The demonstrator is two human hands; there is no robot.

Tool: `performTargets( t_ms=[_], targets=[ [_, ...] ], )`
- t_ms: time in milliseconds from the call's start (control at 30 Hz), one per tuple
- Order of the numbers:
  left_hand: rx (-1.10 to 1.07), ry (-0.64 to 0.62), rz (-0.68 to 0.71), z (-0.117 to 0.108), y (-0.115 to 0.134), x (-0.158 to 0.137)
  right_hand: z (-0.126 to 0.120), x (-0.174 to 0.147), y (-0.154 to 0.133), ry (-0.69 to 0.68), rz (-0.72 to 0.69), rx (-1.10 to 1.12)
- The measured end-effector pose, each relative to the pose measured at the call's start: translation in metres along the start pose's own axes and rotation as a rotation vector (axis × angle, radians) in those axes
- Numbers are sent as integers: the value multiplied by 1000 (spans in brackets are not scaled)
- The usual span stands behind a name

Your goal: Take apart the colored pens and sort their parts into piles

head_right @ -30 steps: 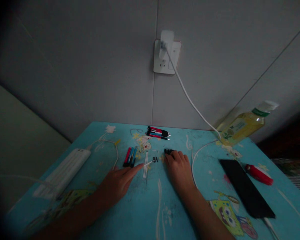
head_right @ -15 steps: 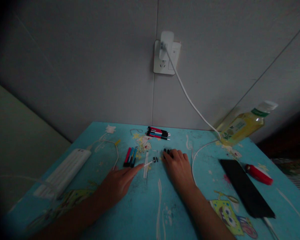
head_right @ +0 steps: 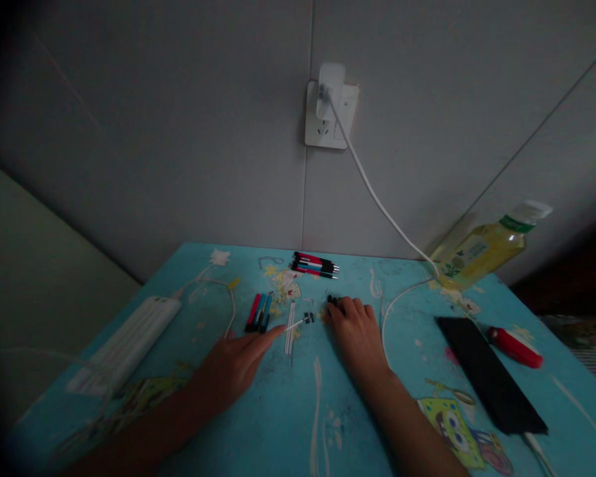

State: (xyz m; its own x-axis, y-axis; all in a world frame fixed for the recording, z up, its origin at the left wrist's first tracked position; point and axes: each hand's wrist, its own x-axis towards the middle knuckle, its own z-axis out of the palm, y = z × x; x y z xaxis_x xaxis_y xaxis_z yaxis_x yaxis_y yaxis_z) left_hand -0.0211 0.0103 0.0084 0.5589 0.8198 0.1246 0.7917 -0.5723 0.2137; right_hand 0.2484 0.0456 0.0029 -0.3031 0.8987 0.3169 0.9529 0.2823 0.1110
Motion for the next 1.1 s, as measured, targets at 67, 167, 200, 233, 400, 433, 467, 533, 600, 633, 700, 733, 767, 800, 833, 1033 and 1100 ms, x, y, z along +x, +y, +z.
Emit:
performTargets(
  t_ms=[67,167,200,233,400,433,467,533,600,633,700,733,767,800,833,1033,1100],
  targets=[
    [-1,-2,-1,-1,0,1,0,0,-1,4,4,6],
    [-22,-22,7,-3,-1,2,1,0,-1,-2,-8,2],
    [-28,-26,8,-4,0,2,1,0,0,-2,-14,0],
    [-31,-29,9,-5,0,2,1,0,0,-1,-21,-2],
    [-25,-20,12,-5,1,1,3,0,1,7,-46,6],
    [-24,-21,11,-5,1,1,3,1,1,10,-47,12],
    [-23,-21,8,-5,1,1,3,1,1,14,-41,19],
    [-21,-17,1,-5,2,1,2,1,0,20,-17,34],
    [-17,-12,-1,-4,1,1,2,2,-1,25,13,45],
    [-15,-10,0,-3,1,1,2,2,-2,25,23,47],
    [-20,-9,3,-2,0,0,2,2,-3,26,38,48],
    [-24,-9,6,-1,0,0,3,3,-4,30,44,48],
    [-27,-9,7,0,-1,1,3,4,-4,35,48,47],
    [-30,-10,8,0,-1,1,4,5,-5,44,52,47],
    [-31,-12,7,0,-1,1,5,7,-5,51,53,48],
    [-17,-38,-20,-4,1,2,7,11,-5,65,43,77],
    [-19,-44,-16,-5,2,2,7,10,-4,64,43,88]
  ],
)
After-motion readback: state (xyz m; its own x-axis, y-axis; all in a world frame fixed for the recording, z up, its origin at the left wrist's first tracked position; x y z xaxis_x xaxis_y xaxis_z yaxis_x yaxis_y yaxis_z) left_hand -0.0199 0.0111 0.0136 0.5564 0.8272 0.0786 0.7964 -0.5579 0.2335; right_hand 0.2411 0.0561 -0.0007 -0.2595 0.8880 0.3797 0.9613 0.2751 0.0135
